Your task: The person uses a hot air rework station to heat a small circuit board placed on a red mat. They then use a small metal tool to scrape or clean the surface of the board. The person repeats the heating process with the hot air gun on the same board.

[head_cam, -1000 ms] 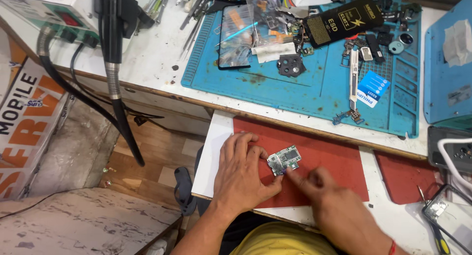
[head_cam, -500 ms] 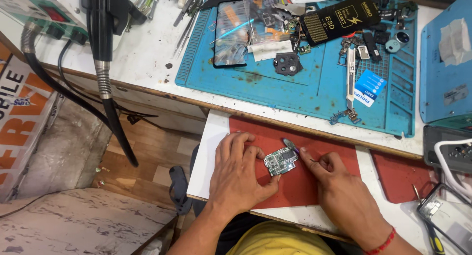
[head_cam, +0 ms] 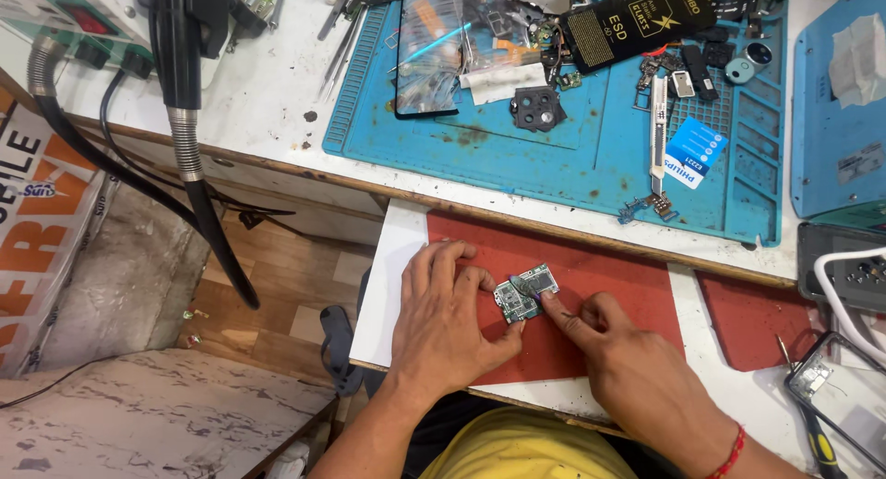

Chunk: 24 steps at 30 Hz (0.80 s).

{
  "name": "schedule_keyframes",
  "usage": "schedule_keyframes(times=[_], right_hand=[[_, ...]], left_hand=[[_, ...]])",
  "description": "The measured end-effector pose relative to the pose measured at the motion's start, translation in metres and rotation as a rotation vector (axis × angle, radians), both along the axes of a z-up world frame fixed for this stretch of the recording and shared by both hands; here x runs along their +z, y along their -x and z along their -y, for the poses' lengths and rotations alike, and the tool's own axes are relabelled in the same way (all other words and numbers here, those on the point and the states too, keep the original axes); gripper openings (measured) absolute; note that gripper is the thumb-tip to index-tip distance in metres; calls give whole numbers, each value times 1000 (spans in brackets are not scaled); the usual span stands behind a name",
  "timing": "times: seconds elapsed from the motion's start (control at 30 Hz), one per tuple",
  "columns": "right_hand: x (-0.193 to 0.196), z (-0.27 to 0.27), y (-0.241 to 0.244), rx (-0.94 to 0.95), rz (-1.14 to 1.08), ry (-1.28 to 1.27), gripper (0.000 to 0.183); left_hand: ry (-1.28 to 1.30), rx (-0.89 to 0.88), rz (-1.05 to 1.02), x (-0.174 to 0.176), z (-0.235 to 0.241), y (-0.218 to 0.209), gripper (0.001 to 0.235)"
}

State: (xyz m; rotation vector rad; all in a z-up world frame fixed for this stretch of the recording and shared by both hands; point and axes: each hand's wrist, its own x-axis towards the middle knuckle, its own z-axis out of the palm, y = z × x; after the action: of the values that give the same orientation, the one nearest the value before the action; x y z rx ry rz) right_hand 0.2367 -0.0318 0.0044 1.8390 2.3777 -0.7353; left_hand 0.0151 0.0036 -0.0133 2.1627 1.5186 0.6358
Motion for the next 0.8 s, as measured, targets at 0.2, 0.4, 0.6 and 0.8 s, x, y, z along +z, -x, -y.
schedule_keyframes(times=[0.2,0.4,0.6,0.8], right_hand=[[5,-1,-14,-67,-56,-37,75],[14,-15,-23,-65,72,10,77],[13,-22,-10,-17,31,-97,71],[2,-1,-5,124,-47,-125,76]], left_hand=[[15,3,25,1,0,0,47],[-6,-51,26,3,-14,1,45],[-57,-60,73,3,-16,2,45],[-35,-57,78,0,-17,3,51]])
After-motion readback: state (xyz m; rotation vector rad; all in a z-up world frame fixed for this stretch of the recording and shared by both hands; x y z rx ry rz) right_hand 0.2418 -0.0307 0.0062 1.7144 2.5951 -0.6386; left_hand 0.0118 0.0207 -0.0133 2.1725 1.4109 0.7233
